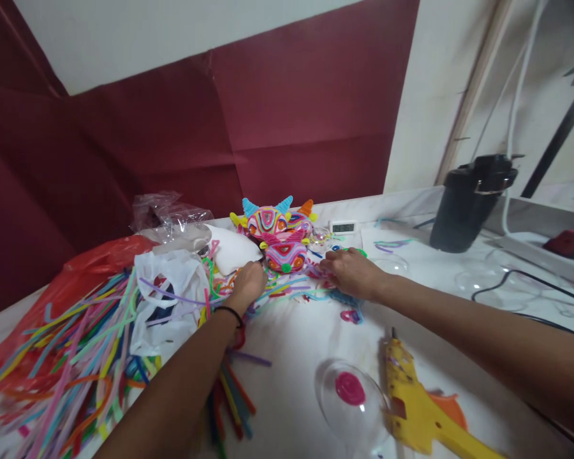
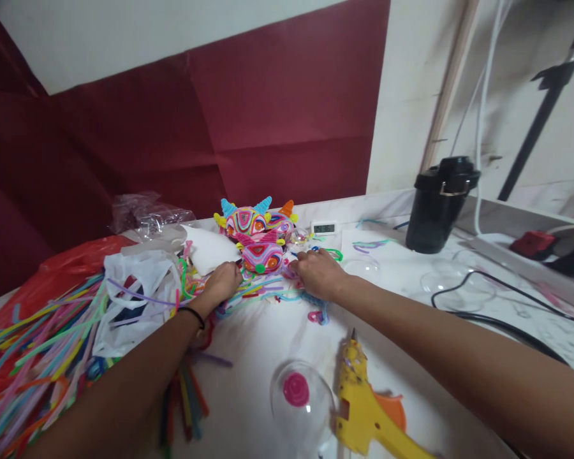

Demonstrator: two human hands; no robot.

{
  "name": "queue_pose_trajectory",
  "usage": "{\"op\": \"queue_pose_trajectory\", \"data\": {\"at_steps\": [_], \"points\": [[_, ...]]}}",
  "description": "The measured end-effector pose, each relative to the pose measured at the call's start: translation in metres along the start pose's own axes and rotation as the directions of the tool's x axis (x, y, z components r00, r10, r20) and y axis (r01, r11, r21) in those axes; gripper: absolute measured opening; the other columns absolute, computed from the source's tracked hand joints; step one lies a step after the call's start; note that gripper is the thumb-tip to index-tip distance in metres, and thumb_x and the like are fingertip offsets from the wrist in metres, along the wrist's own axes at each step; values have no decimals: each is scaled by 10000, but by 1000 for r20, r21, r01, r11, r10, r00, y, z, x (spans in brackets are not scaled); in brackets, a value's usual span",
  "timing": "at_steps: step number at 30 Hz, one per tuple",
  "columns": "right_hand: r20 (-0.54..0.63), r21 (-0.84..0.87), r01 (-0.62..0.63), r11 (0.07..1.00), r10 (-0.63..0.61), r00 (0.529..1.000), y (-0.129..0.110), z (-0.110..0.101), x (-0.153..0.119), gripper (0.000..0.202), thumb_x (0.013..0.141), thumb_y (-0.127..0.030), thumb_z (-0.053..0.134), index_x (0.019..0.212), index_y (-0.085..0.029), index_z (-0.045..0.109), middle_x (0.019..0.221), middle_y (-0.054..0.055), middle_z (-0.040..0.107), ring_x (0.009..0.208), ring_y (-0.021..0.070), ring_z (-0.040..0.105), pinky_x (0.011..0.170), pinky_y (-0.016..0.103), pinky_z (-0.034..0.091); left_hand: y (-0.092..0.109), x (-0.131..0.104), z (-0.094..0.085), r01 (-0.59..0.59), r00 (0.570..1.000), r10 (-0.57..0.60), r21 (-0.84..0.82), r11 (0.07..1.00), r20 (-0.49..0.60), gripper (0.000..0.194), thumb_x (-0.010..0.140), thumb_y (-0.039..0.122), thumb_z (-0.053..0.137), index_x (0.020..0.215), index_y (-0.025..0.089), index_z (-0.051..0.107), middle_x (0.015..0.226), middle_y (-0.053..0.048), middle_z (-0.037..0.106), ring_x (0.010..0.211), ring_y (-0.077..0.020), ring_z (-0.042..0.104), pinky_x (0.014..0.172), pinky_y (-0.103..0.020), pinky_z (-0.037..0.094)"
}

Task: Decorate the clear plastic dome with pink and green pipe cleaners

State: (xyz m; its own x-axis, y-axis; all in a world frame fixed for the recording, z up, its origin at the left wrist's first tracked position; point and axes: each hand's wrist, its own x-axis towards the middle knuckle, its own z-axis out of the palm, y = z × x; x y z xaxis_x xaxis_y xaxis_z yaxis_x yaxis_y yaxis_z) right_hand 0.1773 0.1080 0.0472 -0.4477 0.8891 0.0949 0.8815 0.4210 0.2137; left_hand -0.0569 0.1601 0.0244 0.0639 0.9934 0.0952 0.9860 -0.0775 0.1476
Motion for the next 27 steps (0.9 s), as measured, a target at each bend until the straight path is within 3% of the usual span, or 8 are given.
{"op": "queue_pose_trajectory", "data": {"at_steps": [6, 11, 14, 16, 18, 21, 24, 27], "points": [[-67, 139, -45, 989, 54, 996, -3, -12, -12, 293, 916, -314, 584, 1175, -176, 577, 1220, 88, 586, 1042, 242, 596, 868, 466, 504, -14, -14, -27, -1, 996, -11, -139, 990, -89, 321, 920, 322, 572, 1195, 159, 546, 1192, -90, 579, 1011, -220, 606, 843, -422, 531], [-57, 447, -34, 894, 66, 996, -10, -18, -19, 279, 917, -311, 583, 1163, -179, 583, 1213, 85, 590, 1031, 235, 600, 862, 457, 508, -25, -30, -46, -17, 983, -45, -335, 942, -177, 319, 919, 317, 575, 1194, 159, 545, 1190, -89, 580, 1011, -221, 607, 845, -422, 530], [-11, 683, -50, 728, 79, 997, -21, -21, -18, 268, 920, -319, 579, 1146, -174, 589, 1164, 73, 612, 970, 220, 622, 817, 427, 530, -19, -46, -49, -62, 977, -48, -491, 869, -208, 295, 925, 318, 565, 1167, 150, 557, 1143, -82, 600, 953, -200, 623, 808, -397, 543], [33, 815, -76, 574, 84, 996, -31, -24, -17, 280, 922, -323, 576, 1154, -167, 581, 1134, 69, 621, 927, 210, 634, 779, 408, 544, -9, -59, -46, -106, 974, -37, -595, 797, -224, 244, 928, 315, 560, 1091, 134, 578, 1000, -54, 636, 807, -155, 639, 706, -328, 556], [71, 906, -96, 412, 76, 995, -41, -28, -17, 294, 926, -330, 571, 1168, -164, 571, 1122, 70, 623, 905, 203, 639, 759, 399, 550, 4, -72, -43, -162, 969, -15, -678, 717, -248, 144, 904, 253, 547, 982, 135, 569, 762, 3, 644, 639, -127, 640, 589, -251, 530], [112, 970, -121, 213, 53, 992, -50, -32, -22, 294, 928, -337, 567, 1165, -164, 572, 1125, 74, 622, 912, 203, 637, 766, 402, 547, 22, -89, -38, -236, 963, 43, -754, 613, -266, 86, 816, 216, 546, 887, 168, 540, 654, 33, 627, 567, -120, 637, 518, -204, 494], [155, 983, -158, 97, 37, 987, -53, -30, -29, 294, 924, -333, 573, 1165, -165, 574, 1141, 76, 617, 932, 210, 632, 781, 412, 543, 32, -99, -34, -270, 962, 110, -791, 549, -252, 152, 741, 225, 584, 880, 176, 547, 635, 34, 621, 545, -121, 634, 496, -199, 484], [194, 979, -196, 48, 44, 980, -53, -27, -33, 299, 922, -330, 576, 1172, -167, 571, 1154, 78, 612, 944, 214, 629, 789, 418, 540, 33, -100, -30, -269, 963, 149, -792, 549, -224, 197, 742, 217, 595, 929, 170, 551, 624, 39, 607, 539, -121, 631, 496, -202, 490]]}}
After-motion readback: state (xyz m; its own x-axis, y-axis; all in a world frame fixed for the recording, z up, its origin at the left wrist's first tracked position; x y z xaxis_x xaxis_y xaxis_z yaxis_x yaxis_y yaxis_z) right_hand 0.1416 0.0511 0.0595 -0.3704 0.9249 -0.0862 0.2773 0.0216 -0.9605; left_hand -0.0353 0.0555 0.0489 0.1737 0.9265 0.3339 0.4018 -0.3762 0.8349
